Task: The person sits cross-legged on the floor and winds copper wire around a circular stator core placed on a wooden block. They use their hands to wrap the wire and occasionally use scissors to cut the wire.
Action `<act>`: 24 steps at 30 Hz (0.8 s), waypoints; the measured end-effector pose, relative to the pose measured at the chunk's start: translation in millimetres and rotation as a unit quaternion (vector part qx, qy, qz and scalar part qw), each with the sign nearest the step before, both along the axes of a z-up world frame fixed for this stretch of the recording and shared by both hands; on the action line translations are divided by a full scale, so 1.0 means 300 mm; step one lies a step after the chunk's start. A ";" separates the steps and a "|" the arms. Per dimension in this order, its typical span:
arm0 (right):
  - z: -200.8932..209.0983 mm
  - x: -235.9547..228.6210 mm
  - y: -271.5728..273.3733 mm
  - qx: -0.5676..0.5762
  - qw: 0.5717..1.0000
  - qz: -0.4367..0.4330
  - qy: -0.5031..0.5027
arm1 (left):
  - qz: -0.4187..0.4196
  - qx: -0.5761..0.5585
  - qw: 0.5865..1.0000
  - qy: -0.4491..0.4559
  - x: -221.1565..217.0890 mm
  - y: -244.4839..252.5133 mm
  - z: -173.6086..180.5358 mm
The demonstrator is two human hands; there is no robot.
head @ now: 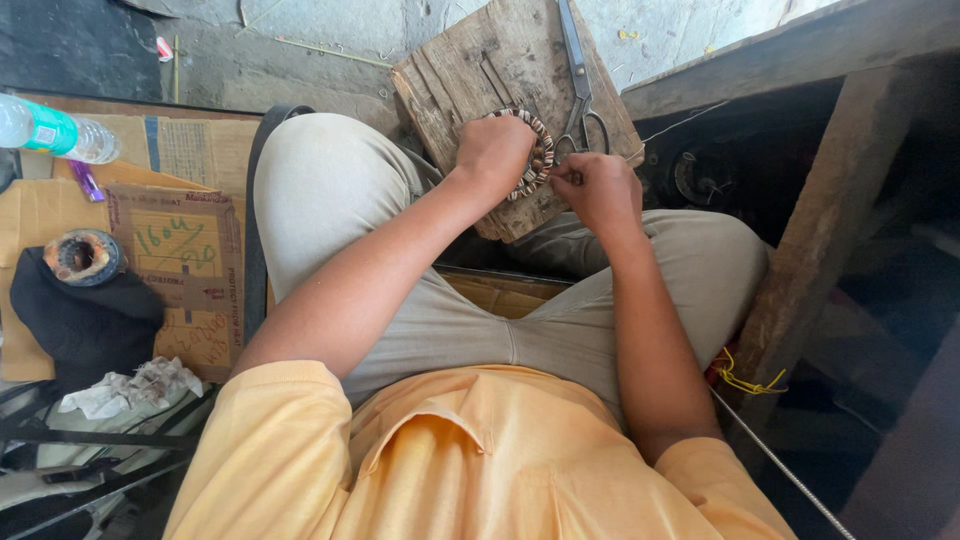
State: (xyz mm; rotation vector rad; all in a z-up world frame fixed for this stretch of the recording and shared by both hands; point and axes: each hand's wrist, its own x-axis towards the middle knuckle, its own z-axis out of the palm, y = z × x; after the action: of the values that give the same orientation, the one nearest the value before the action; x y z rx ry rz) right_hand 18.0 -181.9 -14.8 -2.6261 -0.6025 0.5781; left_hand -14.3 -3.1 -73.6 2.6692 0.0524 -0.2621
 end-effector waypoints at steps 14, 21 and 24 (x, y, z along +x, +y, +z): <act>-0.013 -0.004 0.008 0.019 0.982 0.102 -0.158 | 0.011 -0.017 0.998 -0.065 -0.012 -0.021 -0.076; -0.007 0.006 0.001 0.031 0.985 0.106 -0.130 | -0.062 0.022 0.996 -0.054 -0.021 -0.034 -0.081; 0.004 0.028 -0.011 0.044 0.993 0.097 -0.044 | -0.046 0.020 0.999 0.015 -0.012 -0.008 0.008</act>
State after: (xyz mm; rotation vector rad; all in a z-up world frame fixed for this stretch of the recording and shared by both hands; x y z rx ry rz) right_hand 26.3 -185.2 -13.6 -2.5374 -0.8979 0.4815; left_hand -17.9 -5.5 -71.1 2.7115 -0.0567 -0.3347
